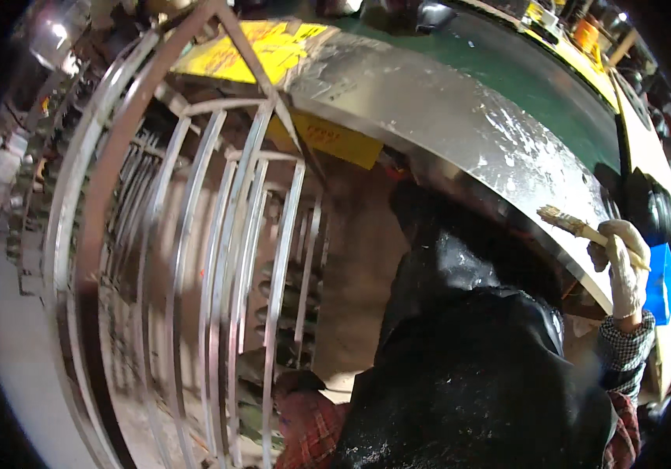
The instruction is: Apply glue to the edges and surfaces of shoe components using a brush.
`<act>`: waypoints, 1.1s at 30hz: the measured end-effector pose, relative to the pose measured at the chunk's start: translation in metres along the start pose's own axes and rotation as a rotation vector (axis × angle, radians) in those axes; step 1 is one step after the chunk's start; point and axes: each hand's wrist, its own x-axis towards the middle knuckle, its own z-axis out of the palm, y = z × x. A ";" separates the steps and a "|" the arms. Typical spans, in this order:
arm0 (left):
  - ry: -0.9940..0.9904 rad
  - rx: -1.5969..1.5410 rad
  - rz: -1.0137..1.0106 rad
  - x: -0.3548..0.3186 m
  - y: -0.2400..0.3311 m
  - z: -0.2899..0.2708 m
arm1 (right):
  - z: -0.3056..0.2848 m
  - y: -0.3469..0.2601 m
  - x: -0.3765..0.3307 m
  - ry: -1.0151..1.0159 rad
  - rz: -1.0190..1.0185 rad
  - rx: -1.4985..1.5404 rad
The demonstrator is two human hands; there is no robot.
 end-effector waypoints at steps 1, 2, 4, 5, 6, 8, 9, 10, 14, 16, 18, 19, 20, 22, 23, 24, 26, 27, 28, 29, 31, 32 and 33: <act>-0.048 -0.071 -0.018 -0.011 0.001 0.003 | -0.002 0.003 0.001 -0.013 -0.004 0.044; -0.107 -0.146 -0.063 -0.024 0.001 0.009 | -0.003 -0.001 0.000 -0.029 0.012 0.073; -0.219 -0.260 -0.179 -0.057 0.006 0.033 | -0.006 -0.002 0.000 -0.050 0.057 0.109; -0.245 -0.286 -0.262 -0.081 0.011 0.053 | -0.007 -0.003 0.002 -0.058 0.073 0.124; -0.270 -0.307 -0.349 -0.105 0.016 0.074 | -0.009 -0.005 0.003 -0.069 0.065 0.113; -0.546 0.188 -0.136 -0.132 0.016 0.095 | -0.018 -0.003 0.005 -0.056 0.047 0.184; -0.661 0.077 -0.271 -0.144 0.013 0.105 | -0.025 0.001 0.006 -0.036 0.032 0.195; -0.777 -0.035 -0.403 -0.184 0.029 0.134 | -0.032 0.005 0.008 -0.016 0.000 0.209; -1.269 -0.032 -0.687 -0.233 0.053 0.202 | -0.091 0.026 0.002 0.314 -0.082 0.100; -1.658 0.105 -0.724 -0.246 0.056 0.249 | -0.139 0.041 -0.012 0.593 -0.115 -0.015; -1.724 0.165 -0.727 -0.238 0.058 0.284 | -0.184 0.071 -0.027 0.954 -0.284 -0.339; -1.757 0.110 -0.645 -0.264 0.052 0.303 | -0.201 0.093 -0.032 1.023 -0.271 -0.367; -1.788 0.045 -0.577 -0.289 0.046 0.323 | -0.220 0.110 -0.037 1.091 -0.256 -0.406; -1.943 -0.071 -0.292 -0.397 0.040 0.375 | -0.252 0.153 -0.050 1.017 0.027 -0.215; -2.000 0.044 -0.292 -0.390 0.033 0.396 | -0.264 0.165 -0.054 0.939 0.074 -0.201; -1.989 0.123 -0.313 -0.389 0.023 0.406 | -0.269 0.173 -0.063 0.944 0.089 -0.248; -1.865 0.249 -0.365 -0.411 0.016 0.413 | -0.275 0.178 -0.059 0.893 0.163 -0.393; -1.824 0.266 -0.408 -0.422 0.005 0.414 | -0.283 0.185 -0.058 0.846 0.222 -0.506; -1.802 0.302 -0.481 -0.422 -0.009 0.416 | -0.288 0.188 -0.056 0.767 0.361 -0.564; -1.773 0.331 -0.543 -0.421 -0.019 0.419 | -0.292 0.197 -0.054 0.668 0.350 -0.635; -1.737 0.411 -0.572 -0.422 -0.028 0.413 | -0.297 0.187 -0.061 0.717 0.317 -0.485; -1.703 0.400 -0.681 -0.412 -0.029 0.408 | -0.297 0.179 -0.070 0.802 0.297 -0.366; -1.661 0.386 -0.806 -0.400 -0.034 0.400 | -0.305 0.180 -0.087 0.870 0.202 -0.318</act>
